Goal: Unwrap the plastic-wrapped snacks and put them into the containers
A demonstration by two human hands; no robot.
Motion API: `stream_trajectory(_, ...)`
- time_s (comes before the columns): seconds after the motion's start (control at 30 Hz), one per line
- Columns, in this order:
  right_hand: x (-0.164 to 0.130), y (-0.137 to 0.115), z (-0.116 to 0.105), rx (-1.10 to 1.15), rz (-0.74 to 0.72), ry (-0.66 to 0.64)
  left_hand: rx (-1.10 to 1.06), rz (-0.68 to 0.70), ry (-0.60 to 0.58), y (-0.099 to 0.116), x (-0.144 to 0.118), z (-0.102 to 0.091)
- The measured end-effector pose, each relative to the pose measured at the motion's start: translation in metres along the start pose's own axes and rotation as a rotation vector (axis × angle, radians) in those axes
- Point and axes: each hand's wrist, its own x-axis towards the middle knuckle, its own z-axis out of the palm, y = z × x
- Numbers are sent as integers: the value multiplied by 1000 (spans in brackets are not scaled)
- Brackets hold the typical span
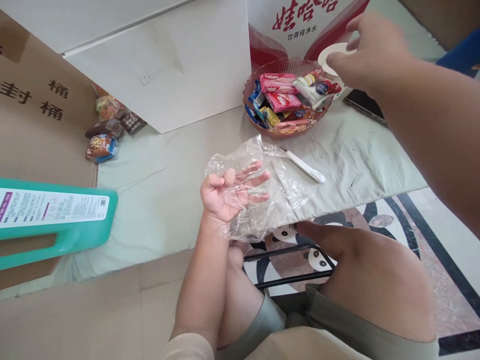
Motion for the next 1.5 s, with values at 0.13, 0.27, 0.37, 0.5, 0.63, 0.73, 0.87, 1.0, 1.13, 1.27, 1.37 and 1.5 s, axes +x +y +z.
stream_trajectory(0.13,-58,7,4,109,-29,175,151,-54,-14,-2,1,-11)
stream_trajectory(0.27,-144,52,34,742,-170,-167,276,-25,24,-7,4,-16)
stream_trajectory(0.37,-187,69,55,717,-281,-437,302,36,132,-9,3,-13)
stream_trajectory(0.5,-196,56,69,718,-177,-422,283,-19,45,-3,1,-6)
stream_trajectory(0.63,-182,48,75,820,193,-159,369,-36,83,9,5,-8)
stream_trajectory(0.73,-174,53,69,809,321,-53,455,100,267,12,12,-15)
stream_trajectory(0.87,-168,61,56,812,395,-26,521,236,334,7,18,-23)
stream_trajectory(1.0,-164,60,57,865,468,88,562,285,308,-3,26,-23)
stream_trajectory(1.13,-161,57,59,875,438,120,576,438,339,-16,31,-21)
stream_trajectory(1.27,-163,54,54,825,452,127,659,497,351,-26,33,-17)
stream_trajectory(1.37,-167,51,52,809,459,15,604,490,406,-29,36,-12)
stream_trajectory(1.5,-168,53,55,751,392,8,464,429,336,-23,37,-12)
